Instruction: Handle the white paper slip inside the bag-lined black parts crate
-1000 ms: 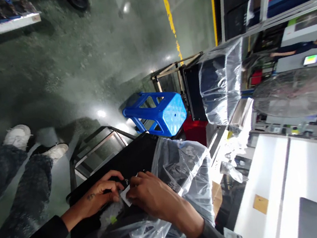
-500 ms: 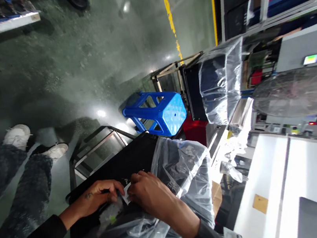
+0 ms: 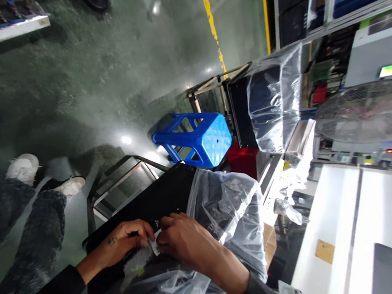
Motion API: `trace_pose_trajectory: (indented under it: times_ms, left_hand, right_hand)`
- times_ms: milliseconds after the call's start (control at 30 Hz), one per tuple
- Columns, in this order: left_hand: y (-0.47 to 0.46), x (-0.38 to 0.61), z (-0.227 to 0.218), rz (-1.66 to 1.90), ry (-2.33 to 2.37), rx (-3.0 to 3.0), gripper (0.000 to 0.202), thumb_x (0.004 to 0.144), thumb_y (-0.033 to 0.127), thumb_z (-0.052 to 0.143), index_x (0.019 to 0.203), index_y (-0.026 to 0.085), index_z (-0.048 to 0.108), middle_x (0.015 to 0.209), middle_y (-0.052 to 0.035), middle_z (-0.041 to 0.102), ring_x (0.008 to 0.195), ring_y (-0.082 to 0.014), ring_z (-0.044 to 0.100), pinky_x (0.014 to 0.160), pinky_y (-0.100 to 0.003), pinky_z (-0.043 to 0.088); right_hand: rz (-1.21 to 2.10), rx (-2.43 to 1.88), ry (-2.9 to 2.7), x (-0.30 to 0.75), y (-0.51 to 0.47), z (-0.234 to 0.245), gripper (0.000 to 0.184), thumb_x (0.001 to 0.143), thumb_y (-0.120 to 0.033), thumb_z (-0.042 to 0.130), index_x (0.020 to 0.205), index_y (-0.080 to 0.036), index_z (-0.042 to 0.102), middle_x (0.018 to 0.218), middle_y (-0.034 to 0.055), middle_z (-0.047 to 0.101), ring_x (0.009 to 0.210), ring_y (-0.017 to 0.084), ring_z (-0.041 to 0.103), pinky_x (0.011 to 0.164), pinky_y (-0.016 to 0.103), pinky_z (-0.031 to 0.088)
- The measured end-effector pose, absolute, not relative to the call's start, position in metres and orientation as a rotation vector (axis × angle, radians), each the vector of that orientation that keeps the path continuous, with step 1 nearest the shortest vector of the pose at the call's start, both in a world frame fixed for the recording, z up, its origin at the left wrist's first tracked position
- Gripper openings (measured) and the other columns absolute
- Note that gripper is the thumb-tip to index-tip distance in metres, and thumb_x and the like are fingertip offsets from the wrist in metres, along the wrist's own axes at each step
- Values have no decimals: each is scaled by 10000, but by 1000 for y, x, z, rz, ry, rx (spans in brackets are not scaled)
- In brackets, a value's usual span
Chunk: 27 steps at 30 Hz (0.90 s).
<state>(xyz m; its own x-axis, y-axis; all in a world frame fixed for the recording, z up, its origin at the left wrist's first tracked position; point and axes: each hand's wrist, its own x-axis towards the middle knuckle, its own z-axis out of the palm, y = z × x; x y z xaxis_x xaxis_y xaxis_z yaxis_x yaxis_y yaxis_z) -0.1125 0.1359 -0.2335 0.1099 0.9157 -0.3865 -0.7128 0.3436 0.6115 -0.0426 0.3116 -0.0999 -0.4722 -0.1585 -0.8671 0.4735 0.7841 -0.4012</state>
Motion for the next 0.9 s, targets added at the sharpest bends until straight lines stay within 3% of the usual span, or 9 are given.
trace_pose_trajectory:
  times_ms: [367,500,633,700,767,833,900]
  left_hand:
    - [155,-102,-231,1150,1001,522,95,776,133,630,704,193,615,808,21,607,870,-171,556,813,-301,389]
    - [161,-104,-224,1081,1049,632,54,802,175,650,766,209,626,849,23,605,934,-190,520,844,-321,362]
    - [159,-97,-218,1040,1085,742,39,833,205,640,836,235,615,952,17,583,1004,-212,478,892,-363,334]
    - [155,-93,-218,1030,1123,748,149,835,214,640,970,256,591,1042,0,553,1032,-223,470,914,-386,341]
    - [152,-92,-218,1023,1204,704,507,795,243,698,1238,275,453,1169,-41,488,1082,-247,451,965,-432,343]
    - [150,-93,-216,1020,1287,662,759,732,249,763,1340,245,308,1221,-78,435,1108,-269,432,990,-472,346]
    - [147,-95,-212,1035,1296,674,627,738,213,760,1249,227,398,1197,-72,454,1107,-259,448,988,-449,374]
  right_hand:
    - [-798,215,1943,-37,313,-105,213,943,-369,539,841,-245,678,926,1,624,874,157,573,853,311,408]
    - [-750,296,1963,-33,314,-100,200,960,-263,508,837,-209,656,901,14,637,860,156,598,780,287,423]
    - [-703,441,2037,-36,318,-89,151,933,-153,506,889,-224,632,935,9,625,905,170,577,831,316,419]
    - [-681,552,2089,-37,319,-86,185,937,-153,495,1021,-262,619,982,5,618,945,187,564,846,341,415]
    - [-660,642,2125,-36,320,-83,254,962,-180,457,1149,-296,584,1018,5,619,960,198,562,849,365,409]
    - [-638,707,2159,-31,320,-81,292,976,-191,429,1210,-306,558,1049,9,628,976,208,564,854,384,401]
    - [-631,788,2218,-25,320,-77,307,979,-183,415,1229,-303,548,1068,11,639,981,206,567,859,390,395]
